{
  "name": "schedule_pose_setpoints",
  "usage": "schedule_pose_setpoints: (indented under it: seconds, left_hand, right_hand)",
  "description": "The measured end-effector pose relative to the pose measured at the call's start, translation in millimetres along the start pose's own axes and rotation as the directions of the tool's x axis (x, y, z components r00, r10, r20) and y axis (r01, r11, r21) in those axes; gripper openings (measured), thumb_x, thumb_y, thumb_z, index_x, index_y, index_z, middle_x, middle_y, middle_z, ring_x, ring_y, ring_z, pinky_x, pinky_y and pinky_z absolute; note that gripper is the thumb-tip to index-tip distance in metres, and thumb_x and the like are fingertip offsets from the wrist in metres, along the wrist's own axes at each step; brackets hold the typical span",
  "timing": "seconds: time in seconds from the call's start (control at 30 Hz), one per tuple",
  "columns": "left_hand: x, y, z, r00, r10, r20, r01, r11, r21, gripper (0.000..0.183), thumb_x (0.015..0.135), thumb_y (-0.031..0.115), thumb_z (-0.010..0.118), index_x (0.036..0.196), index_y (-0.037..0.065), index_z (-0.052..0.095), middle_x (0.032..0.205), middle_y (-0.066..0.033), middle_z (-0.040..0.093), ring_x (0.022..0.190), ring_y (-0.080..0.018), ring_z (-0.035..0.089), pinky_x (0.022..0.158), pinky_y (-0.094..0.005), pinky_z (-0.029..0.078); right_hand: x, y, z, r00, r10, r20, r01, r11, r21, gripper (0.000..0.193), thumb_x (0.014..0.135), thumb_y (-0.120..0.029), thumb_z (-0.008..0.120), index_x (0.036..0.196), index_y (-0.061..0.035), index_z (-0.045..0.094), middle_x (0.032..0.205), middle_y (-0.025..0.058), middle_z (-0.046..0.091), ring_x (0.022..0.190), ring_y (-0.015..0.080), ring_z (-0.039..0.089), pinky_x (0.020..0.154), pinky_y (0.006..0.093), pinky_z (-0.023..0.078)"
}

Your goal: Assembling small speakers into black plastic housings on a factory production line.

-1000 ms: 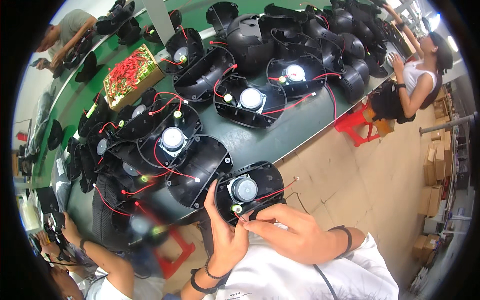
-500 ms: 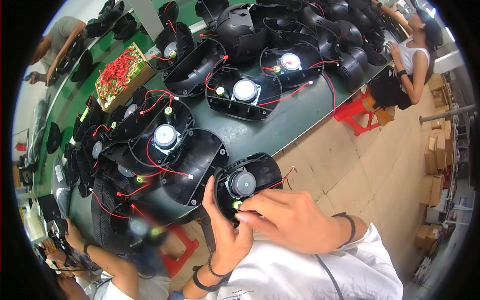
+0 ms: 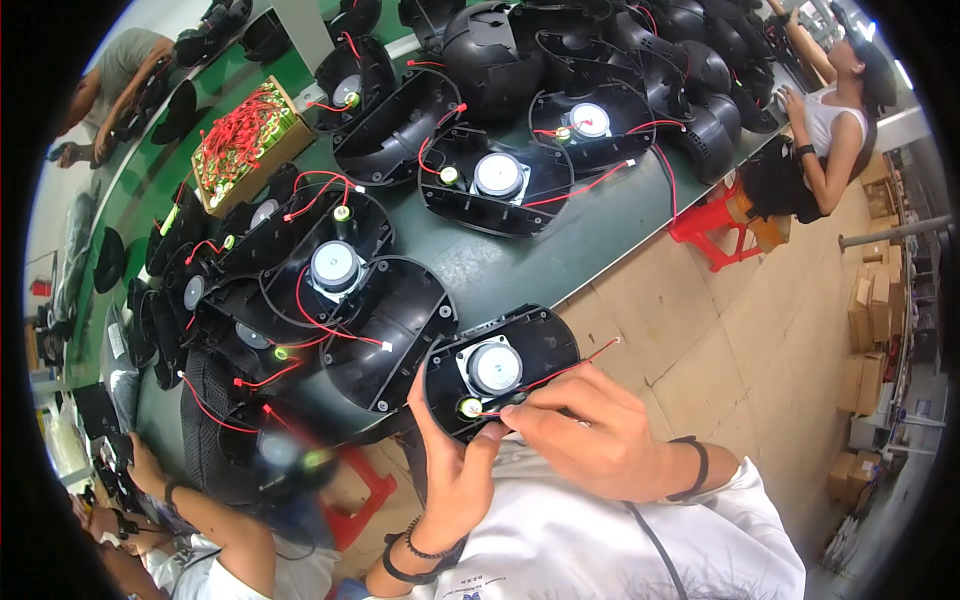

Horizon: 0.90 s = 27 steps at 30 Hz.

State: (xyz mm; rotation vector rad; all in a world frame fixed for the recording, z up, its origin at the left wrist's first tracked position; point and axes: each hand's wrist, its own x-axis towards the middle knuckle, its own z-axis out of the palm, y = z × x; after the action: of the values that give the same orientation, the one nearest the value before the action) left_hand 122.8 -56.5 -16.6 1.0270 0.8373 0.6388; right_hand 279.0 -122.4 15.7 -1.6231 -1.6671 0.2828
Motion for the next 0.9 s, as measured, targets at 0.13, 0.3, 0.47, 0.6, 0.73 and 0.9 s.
schedule_pose_setpoints:
  seconds: [0.13, 0.3, 0.47, 0.6, 0.73, 0.9]
  left_hand:
    - [-2.5, -4.1, -2.9, 0.996, -0.088, -0.011, 0.086, 0.985, -0.152, 0.079, 0.085, -0.006, 0.053, 0.154, 0.001, 0.016, 0.142, -0.0149, 0.043, 0.129, -0.0222, 0.047, 0.11, -0.0355, 0.037]
    - [-4.0, -6.3, -1.2, 0.992, -0.104, -0.068, 0.091, 0.981, -0.169, 0.077, 0.086, 0.0, 0.056, 0.154, 0.001, 0.018, 0.143, -0.0139, 0.042, 0.131, -0.0215, 0.044, 0.112, -0.0359, 0.034]
    - [-7.2, -8.0, -2.1, 0.991, -0.117, -0.061, 0.109, 0.986, -0.123, 0.078, 0.087, 0.001, 0.055, 0.155, 0.001, 0.015, 0.145, -0.0147, 0.04, 0.133, -0.0218, 0.042, 0.113, -0.0369, 0.032]
    - [-12.1, -22.8, -8.3, 0.999, -0.013, -0.037, 0.014, 1.0, 0.027, 0.073, 0.096, 0.004, 0.045, 0.16, 0.015, 0.012, 0.145, -0.0113, 0.043, 0.125, -0.0211, 0.051, 0.106, -0.0378, 0.043]
    - [-13.2, -22.6, -5.6, 0.997, 0.069, -0.03, -0.064, 0.987, 0.147, 0.072, 0.098, 0.004, 0.044, 0.16, 0.015, 0.01, 0.145, -0.0107, 0.042, 0.121, -0.0179, 0.05, 0.104, -0.0349, 0.042]
    - [-15.1, -14.2, 5.9, 0.997, 0.006, -0.08, -0.005, 1.0, 0.018, 0.078, 0.098, 0.01, 0.054, 0.156, -0.001, 0.002, 0.149, -0.0189, 0.033, 0.133, -0.0261, 0.041, 0.113, -0.0403, 0.032]
  right_hand:
    - [-5.5, 1.5, 2.7, 0.999, -0.017, -0.05, 0.016, 1.0, -0.015, 0.034, 0.067, -0.001, 0.073, 0.101, -0.0011, 0.071, 0.094, 0.007, 0.064, 0.08, 0.0225, 0.062, 0.068, 0.0313, 0.053]
    - [-8.5, -1.0, 7.9, 0.997, -0.028, -0.066, 0.028, 1.0, 0.0, 0.036, 0.064, -0.001, 0.073, 0.1, 0.0027, 0.07, 0.094, 0.0083, 0.064, 0.08, 0.023, 0.061, 0.068, 0.032, 0.052]
    - [-8.7, -1.2, 13.3, 0.995, -0.042, -0.088, 0.041, 0.999, -0.005, 0.038, 0.062, -0.002, 0.073, 0.099, 0.0047, 0.069, 0.092, 0.009, 0.064, 0.078, 0.0233, 0.061, 0.066, 0.0322, 0.052]
    - [-8.4, -0.5, 17.0, 0.992, -0.011, -0.128, 0.011, 1.0, 0.002, 0.037, 0.062, -0.002, 0.075, 0.098, 0.0046, 0.07, 0.09, 0.0084, 0.064, 0.075, 0.0226, 0.06, 0.061, 0.0304, 0.051]
    - [-10.5, 0.8, 20.2, 0.981, -0.021, -0.192, 0.022, 1.0, 0.002, 0.036, 0.062, -0.001, 0.077, 0.096, 0.0044, 0.07, 0.088, 0.0076, 0.063, 0.073, 0.0222, 0.059, 0.058, 0.0296, 0.05]
    - [-13.5, 3.8, 24.3, 0.971, -0.064, -0.23, 0.056, 0.997, -0.044, 0.032, 0.062, -0.001, 0.075, 0.093, 0.0042, 0.07, 0.087, 0.0076, 0.061, 0.073, 0.0226, 0.059, 0.058, 0.0299, 0.05]
